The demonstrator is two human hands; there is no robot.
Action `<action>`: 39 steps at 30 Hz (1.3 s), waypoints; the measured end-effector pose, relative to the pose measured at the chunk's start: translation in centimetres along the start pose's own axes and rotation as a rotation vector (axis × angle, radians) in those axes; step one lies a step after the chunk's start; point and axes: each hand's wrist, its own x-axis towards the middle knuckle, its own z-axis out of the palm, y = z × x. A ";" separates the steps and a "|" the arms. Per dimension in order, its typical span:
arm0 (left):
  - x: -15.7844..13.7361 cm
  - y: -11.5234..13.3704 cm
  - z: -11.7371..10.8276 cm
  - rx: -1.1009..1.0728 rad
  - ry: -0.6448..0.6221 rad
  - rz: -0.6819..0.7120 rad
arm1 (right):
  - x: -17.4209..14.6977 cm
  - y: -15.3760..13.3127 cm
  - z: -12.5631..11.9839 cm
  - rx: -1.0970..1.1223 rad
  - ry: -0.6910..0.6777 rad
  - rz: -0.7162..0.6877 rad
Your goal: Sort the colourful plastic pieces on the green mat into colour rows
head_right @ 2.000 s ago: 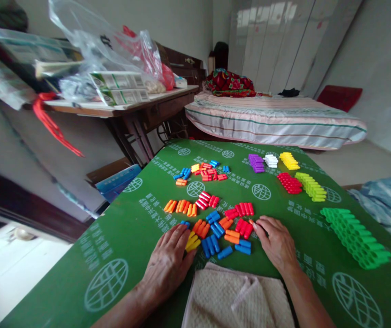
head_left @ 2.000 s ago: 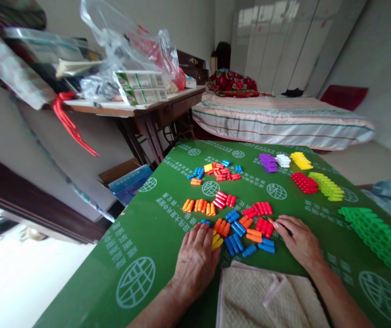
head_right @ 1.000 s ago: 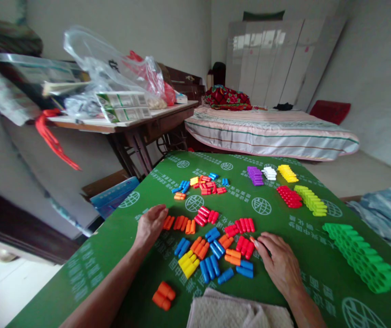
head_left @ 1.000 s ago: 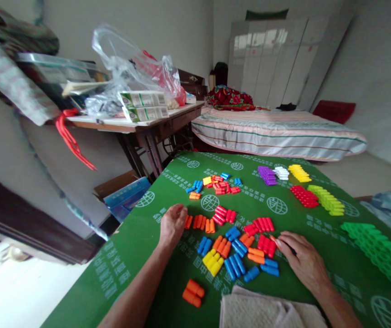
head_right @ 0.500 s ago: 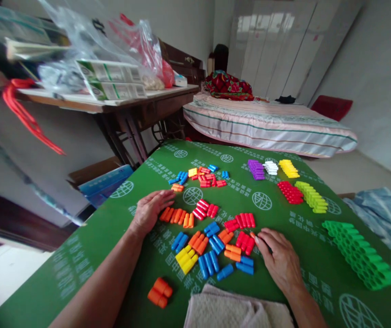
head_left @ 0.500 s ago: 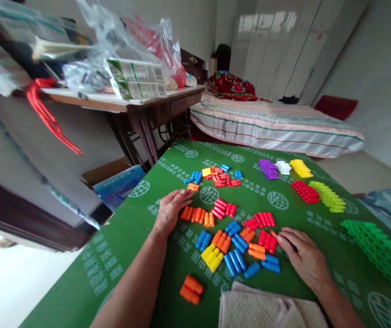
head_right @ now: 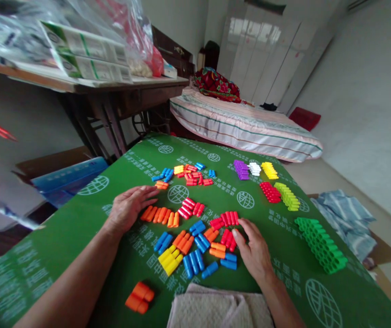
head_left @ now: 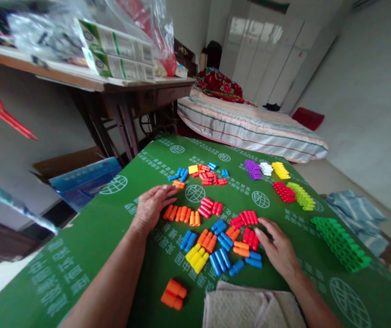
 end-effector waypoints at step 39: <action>0.1 1.0 -0.2 -0.122 -0.006 -0.103 | 1.4 -5.1 2.7 0.154 -0.081 -0.083</action>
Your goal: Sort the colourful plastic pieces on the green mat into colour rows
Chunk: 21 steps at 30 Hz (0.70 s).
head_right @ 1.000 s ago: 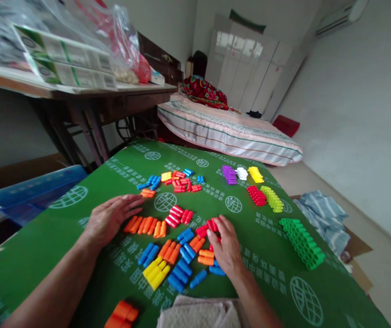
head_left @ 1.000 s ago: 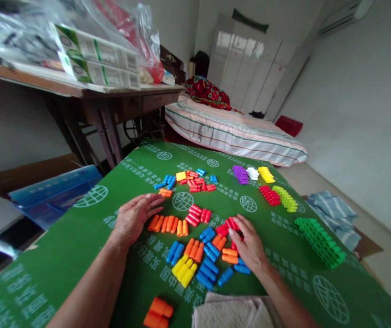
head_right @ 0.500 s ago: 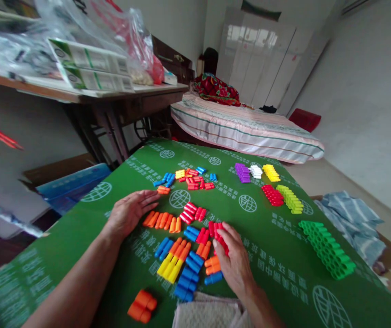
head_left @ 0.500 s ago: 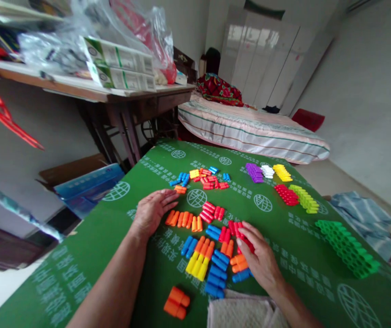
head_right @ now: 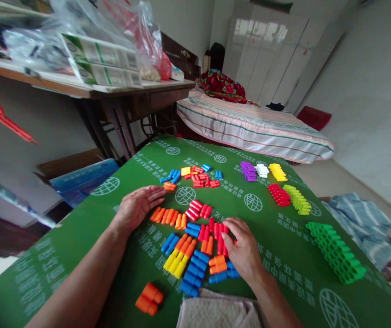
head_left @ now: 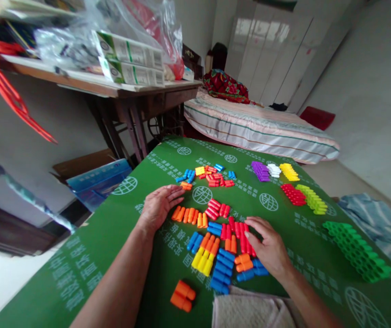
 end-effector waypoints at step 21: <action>0.4 0.5 -0.3 -0.003 -0.018 -0.028 | 4.1 0.1 -0.5 -0.143 -0.082 0.131</action>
